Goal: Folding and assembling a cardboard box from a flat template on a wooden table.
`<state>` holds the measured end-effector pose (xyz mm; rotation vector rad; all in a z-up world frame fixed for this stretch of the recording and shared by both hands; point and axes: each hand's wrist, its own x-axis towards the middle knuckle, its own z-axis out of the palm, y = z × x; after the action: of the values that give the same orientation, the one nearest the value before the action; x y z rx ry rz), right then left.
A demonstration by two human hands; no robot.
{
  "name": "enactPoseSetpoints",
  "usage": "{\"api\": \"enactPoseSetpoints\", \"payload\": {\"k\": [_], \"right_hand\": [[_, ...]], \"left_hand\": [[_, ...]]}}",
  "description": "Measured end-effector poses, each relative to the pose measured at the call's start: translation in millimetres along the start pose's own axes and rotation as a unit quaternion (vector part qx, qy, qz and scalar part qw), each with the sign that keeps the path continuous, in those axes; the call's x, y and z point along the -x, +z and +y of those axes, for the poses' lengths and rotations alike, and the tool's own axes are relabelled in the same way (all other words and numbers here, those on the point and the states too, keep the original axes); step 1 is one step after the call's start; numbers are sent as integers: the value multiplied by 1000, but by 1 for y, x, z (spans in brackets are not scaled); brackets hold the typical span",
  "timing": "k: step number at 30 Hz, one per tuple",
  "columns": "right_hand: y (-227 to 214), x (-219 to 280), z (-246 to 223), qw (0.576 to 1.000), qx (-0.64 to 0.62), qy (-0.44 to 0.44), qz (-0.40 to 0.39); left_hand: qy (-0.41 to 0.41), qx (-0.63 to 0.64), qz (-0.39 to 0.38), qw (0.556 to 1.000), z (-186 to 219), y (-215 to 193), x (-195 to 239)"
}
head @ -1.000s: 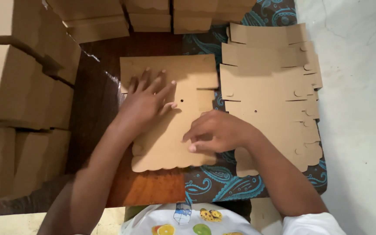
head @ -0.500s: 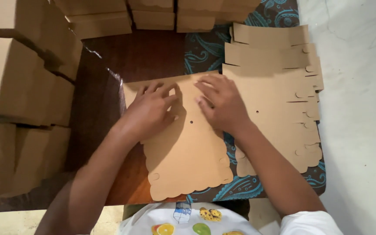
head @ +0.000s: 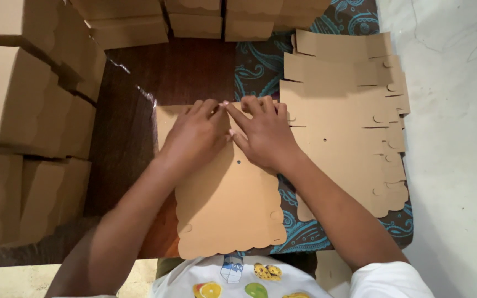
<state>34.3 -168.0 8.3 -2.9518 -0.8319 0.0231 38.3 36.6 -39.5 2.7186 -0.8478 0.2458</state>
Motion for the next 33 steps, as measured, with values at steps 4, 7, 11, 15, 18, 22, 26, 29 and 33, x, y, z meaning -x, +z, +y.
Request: {"api": "enactPoseSetpoints", "payload": {"k": [4, 7, 11, 15, 18, 22, 26, 29, 33], "right_hand": [[8, 1, 0, 999, 11, -8, 43], [15, 0, 1, 998, 7, -13, 64], [24, 4, 8, 993, 37, -7, 112], [16, 10, 8, 990, 67, 29, 117], [21, 12, 12, 983, 110, 31, 145], [22, 11, 12, 976, 126, 32, 172], [21, 15, 15, 981, 125, 59, 136], [18, 16, 14, 985, 106, 56, 125], [31, 15, 16, 979, 102, 49, 172]], "left_hand": [[-29, 4, -2, 1000, 13, -10, -3], [-43, -32, -13, 998, 14, -9, -3], [-83, -51, -17, 995, 11, -6, -3], [-137, -104, 2, 985, -5, -9, 8], [-153, -105, 18, 982, -25, -2, 15], [-180, -130, 51, 974, -33, -6, 17], [-181, -112, 92, 973, -48, 10, 17], [-190, -76, 103, 973, -44, 1, 14], [-193, -62, 90, 975, -48, 11, 11]]}}
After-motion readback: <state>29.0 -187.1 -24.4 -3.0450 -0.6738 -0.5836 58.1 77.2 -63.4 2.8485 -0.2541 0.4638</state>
